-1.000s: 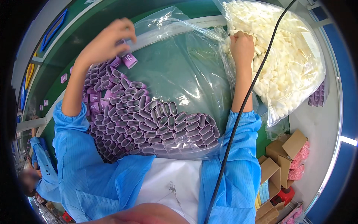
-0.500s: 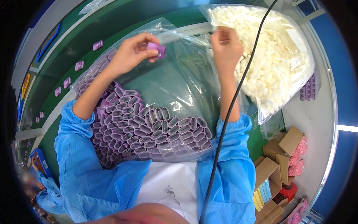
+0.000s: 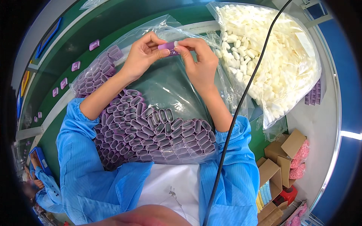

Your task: The person repeatedly picks up small purple plastic containers and white cylindrical objects from a bag. They insert the white objects into the purple containers and place the assembled units onto a green surface.

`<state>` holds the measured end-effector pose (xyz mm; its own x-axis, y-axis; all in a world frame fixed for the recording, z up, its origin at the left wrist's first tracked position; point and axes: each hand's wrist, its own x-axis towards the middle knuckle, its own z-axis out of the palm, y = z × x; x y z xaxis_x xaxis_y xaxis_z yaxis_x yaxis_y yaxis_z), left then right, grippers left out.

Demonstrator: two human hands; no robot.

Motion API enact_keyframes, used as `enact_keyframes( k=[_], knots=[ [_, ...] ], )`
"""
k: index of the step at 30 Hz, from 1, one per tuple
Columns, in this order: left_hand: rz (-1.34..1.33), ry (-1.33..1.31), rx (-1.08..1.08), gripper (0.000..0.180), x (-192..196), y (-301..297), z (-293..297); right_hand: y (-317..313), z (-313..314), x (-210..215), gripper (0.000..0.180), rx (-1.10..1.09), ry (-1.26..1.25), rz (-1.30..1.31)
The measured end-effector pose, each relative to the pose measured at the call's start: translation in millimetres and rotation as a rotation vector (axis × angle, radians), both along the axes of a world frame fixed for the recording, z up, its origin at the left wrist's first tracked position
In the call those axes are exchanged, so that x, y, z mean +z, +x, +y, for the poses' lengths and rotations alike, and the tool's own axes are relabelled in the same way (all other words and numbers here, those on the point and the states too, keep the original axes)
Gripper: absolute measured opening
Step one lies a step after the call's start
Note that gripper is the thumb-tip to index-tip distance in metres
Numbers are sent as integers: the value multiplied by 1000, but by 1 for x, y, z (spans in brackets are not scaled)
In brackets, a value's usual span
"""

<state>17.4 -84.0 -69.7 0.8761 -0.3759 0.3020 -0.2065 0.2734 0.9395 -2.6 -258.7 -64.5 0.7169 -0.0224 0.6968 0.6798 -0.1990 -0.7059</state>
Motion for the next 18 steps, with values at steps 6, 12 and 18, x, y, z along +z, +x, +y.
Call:
enact_keyframes(
  k=[6, 12, 18],
  knots=[
    [187, -127, -49, 17, 5, -2, 4, 0, 0, -1, 15, -75, -167, -202],
    [227, -181, -136, 18, 3, -4, 5, -7, -9, 8, 16, 69, -79, -53],
    [103, -101, -120, 20, 1, -2, 8, -19, -3, 14, 14, 296, 306, 440]
  ],
)
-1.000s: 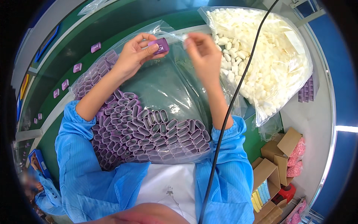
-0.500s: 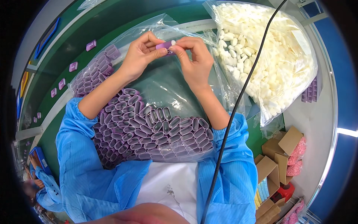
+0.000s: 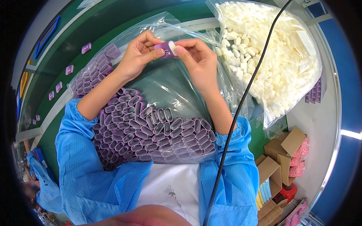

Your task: The person repeatedly picks up small purple plastic containers and white cylindrical objects from a bag. They insert the white objects into the purple containers and place the assembled units onto a green surface.

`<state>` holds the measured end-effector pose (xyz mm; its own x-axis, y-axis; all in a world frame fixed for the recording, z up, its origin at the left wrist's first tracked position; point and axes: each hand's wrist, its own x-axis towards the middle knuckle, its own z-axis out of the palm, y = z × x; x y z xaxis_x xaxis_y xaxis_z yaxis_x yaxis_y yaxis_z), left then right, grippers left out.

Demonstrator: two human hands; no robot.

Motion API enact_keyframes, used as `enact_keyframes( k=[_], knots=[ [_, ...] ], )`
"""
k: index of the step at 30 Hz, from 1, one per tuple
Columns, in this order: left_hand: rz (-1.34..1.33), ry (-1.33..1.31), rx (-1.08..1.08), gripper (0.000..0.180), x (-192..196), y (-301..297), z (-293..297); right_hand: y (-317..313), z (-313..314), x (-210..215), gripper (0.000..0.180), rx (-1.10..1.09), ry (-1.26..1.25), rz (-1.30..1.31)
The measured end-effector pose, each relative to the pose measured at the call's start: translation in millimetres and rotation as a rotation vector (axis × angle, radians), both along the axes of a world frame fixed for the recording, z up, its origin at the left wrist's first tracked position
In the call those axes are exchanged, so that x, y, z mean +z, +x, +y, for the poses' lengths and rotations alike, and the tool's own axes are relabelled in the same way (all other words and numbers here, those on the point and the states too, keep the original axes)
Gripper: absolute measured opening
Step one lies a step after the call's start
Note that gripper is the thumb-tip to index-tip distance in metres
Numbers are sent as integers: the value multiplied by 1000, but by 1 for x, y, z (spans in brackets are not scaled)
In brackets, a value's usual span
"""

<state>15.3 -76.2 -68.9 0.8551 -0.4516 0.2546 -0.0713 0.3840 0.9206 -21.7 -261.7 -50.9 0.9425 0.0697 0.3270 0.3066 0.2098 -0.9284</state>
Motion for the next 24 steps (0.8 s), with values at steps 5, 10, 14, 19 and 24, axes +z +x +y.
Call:
enact_keyframes(
  k=[5, 10, 14, 19, 24],
  knots=[
    [-87, 79, 42, 22, 0, 0, 1, -2, 5, -10, 12, 15, 147, 81],
    [-129, 87, 47, 22, 1, 0, 3, -3, 6, -12, 16, -14, 61, 73],
    [20, -19, 6, 21, 1, -1, 1, -6, 9, 2, 15, -115, -43, -124],
    [82, -53, -41, 21, 0, 3, 1, 2, -9, 4, 10, -173, -409, -398],
    [-181, 61, 151, 21, -1, -3, -2, -1, -5, 6, 11, -290, -601, -503]
  ],
)
